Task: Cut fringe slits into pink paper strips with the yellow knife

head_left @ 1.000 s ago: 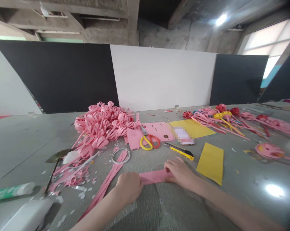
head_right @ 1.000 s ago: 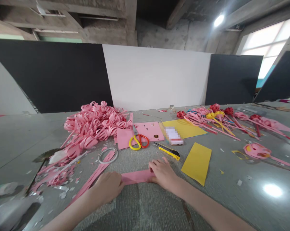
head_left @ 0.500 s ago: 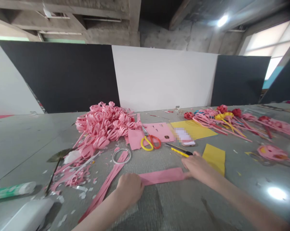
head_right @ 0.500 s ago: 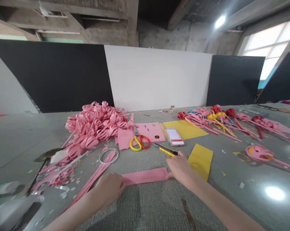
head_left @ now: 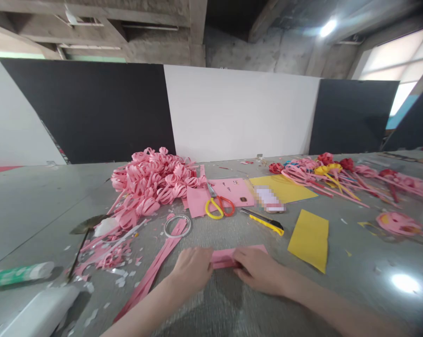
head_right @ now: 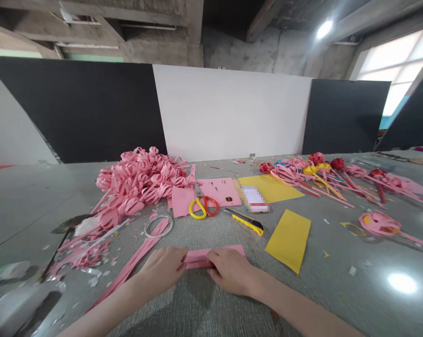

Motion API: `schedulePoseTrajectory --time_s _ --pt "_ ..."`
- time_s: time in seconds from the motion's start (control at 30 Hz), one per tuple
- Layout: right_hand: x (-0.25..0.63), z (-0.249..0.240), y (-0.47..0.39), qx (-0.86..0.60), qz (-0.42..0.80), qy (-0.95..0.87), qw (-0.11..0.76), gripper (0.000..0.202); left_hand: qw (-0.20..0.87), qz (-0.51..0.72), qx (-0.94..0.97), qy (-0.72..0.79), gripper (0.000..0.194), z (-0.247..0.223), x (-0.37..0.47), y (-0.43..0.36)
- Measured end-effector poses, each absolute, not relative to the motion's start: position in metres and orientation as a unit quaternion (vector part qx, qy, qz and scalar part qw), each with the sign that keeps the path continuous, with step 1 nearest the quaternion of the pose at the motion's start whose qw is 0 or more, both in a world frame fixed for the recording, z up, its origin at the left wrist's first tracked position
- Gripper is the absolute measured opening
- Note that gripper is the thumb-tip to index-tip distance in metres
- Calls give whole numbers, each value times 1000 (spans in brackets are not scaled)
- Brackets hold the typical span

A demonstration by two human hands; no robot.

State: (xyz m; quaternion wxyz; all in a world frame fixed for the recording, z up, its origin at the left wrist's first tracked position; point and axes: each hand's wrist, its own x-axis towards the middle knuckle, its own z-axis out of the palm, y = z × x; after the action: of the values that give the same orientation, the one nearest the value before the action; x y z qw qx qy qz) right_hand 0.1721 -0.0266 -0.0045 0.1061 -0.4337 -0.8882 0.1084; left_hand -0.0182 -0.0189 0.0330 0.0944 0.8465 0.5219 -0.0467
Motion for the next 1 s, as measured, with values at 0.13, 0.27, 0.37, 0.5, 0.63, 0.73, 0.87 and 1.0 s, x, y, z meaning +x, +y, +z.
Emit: schedulePoseTrajectory --time_s 0.13,0.27,0.37,0.5,0.63,0.73,0.87,1.0 --pt "174 -8 -25 -436 89 -890 95 15 135 -45 843 519 20 28 -1 -10" --pt "173 -12 -27 -449 79 -884 105 18 200 -101 823 522 21 26 10 5" --pt "170 -14 -29 -448 71 -884 115 21 249 -147 808 513 28 29 15 12" --pt "169 -17 -29 -444 70 -886 117 24 300 -181 790 503 28 35 18 16" --pt "170 -17 -29 -439 73 -888 116 26 329 -187 778 501 28 35 19 19" --pt "170 -15 -30 -439 82 -887 117 25 339 -194 773 500 28 32 19 22" --pt "170 -13 -31 -445 77 -884 122 23 354 -197 763 504 28 28 18 24" --pt "170 -13 -31 -448 79 -882 124 19 377 -192 751 507 28 25 9 24"
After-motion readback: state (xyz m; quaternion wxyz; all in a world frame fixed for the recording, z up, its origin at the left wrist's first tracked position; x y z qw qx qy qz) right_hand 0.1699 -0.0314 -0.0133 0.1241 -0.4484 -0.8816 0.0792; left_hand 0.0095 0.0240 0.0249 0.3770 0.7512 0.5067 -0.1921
